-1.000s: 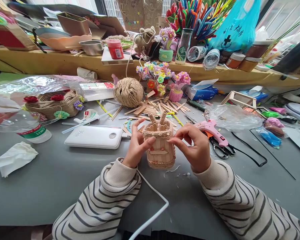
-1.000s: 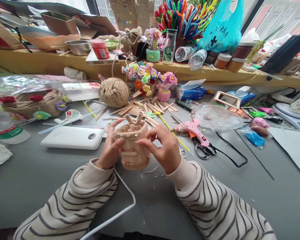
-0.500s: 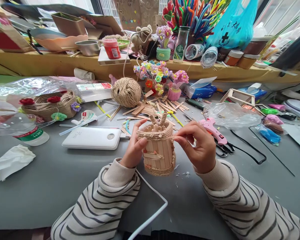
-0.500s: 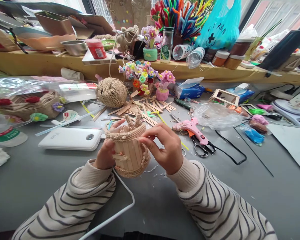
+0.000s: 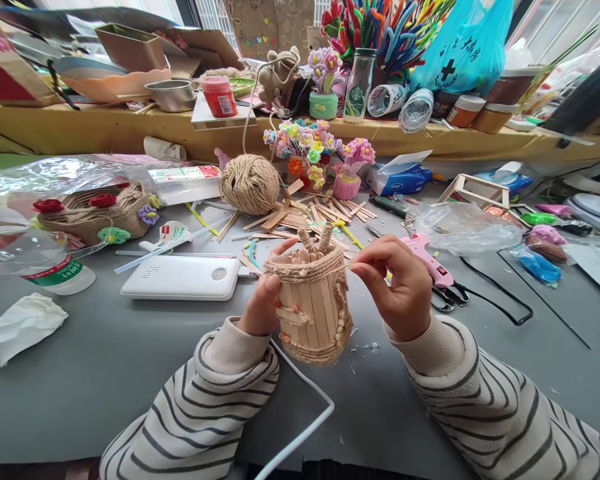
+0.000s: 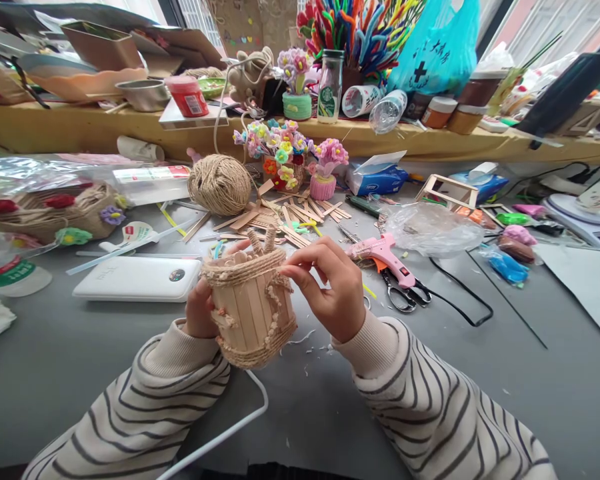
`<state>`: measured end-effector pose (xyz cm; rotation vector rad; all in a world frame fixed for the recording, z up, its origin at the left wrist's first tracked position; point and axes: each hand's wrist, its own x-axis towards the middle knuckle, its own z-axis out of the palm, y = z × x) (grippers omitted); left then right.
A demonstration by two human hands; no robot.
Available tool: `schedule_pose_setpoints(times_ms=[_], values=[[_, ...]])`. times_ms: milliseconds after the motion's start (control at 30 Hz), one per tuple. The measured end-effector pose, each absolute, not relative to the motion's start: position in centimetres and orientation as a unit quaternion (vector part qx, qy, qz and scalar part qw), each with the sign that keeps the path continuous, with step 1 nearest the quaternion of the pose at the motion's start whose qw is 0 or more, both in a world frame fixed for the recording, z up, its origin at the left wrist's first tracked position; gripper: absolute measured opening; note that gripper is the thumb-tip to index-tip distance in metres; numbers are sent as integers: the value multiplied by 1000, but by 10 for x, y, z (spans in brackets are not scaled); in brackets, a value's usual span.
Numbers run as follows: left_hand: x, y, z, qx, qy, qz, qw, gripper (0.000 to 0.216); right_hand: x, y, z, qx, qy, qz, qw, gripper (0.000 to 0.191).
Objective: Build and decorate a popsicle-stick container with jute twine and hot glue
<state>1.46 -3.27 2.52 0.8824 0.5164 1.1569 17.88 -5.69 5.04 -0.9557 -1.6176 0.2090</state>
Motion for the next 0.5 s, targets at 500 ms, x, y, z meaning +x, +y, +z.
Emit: schedule_pose_setpoints(times_ms=[500], values=[[9,-28,23,387,254,515,721,54,179,-53,49,-404,-681,116,599,6]])
